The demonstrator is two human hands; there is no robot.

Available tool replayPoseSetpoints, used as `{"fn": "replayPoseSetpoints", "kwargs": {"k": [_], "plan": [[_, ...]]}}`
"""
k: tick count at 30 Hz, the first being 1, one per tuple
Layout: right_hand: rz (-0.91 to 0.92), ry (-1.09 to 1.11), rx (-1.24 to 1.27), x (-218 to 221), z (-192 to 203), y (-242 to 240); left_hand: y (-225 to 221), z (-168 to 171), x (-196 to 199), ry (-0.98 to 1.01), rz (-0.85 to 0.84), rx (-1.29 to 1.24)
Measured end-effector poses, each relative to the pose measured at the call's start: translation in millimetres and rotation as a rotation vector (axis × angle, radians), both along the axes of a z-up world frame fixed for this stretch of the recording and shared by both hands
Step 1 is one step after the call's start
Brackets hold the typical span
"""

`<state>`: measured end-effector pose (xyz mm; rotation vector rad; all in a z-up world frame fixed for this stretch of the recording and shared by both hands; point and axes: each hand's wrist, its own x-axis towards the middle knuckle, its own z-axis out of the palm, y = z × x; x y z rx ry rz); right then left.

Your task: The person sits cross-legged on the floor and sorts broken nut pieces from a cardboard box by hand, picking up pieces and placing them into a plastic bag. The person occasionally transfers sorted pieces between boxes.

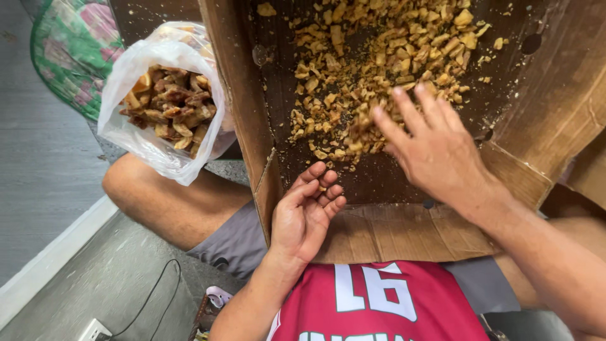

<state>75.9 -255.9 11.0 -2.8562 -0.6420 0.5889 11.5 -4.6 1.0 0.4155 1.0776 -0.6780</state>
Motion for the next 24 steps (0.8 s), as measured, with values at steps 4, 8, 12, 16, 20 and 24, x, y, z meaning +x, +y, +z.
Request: {"fn": "replayPoseSetpoints", "kwargs": {"k": [4,8,12,16,20,24], "plan": [[0.11,0.073,0.006,-2,4,-3,4,1,0,-0.008,0.017,0.009],[-0.08,0.111,0.031,-1,10,-43,4,-1,-1,-0.021,0.016,-0.007],[0.064,0.174,0.031,4,5,-48,2,0,2,-0.021,0.004,0.014],[0.224,0.323,0.076,-7,-6,-7,3,0,2,-0.013,-0.001,0.031],[0.21,0.231,0.179,-21,-8,6,4,-1,0,-0.017,0.023,0.024],[-0.068,0.084,0.263,-8,-7,-10,3,-3,-1,-0.019,0.003,0.022]]}}
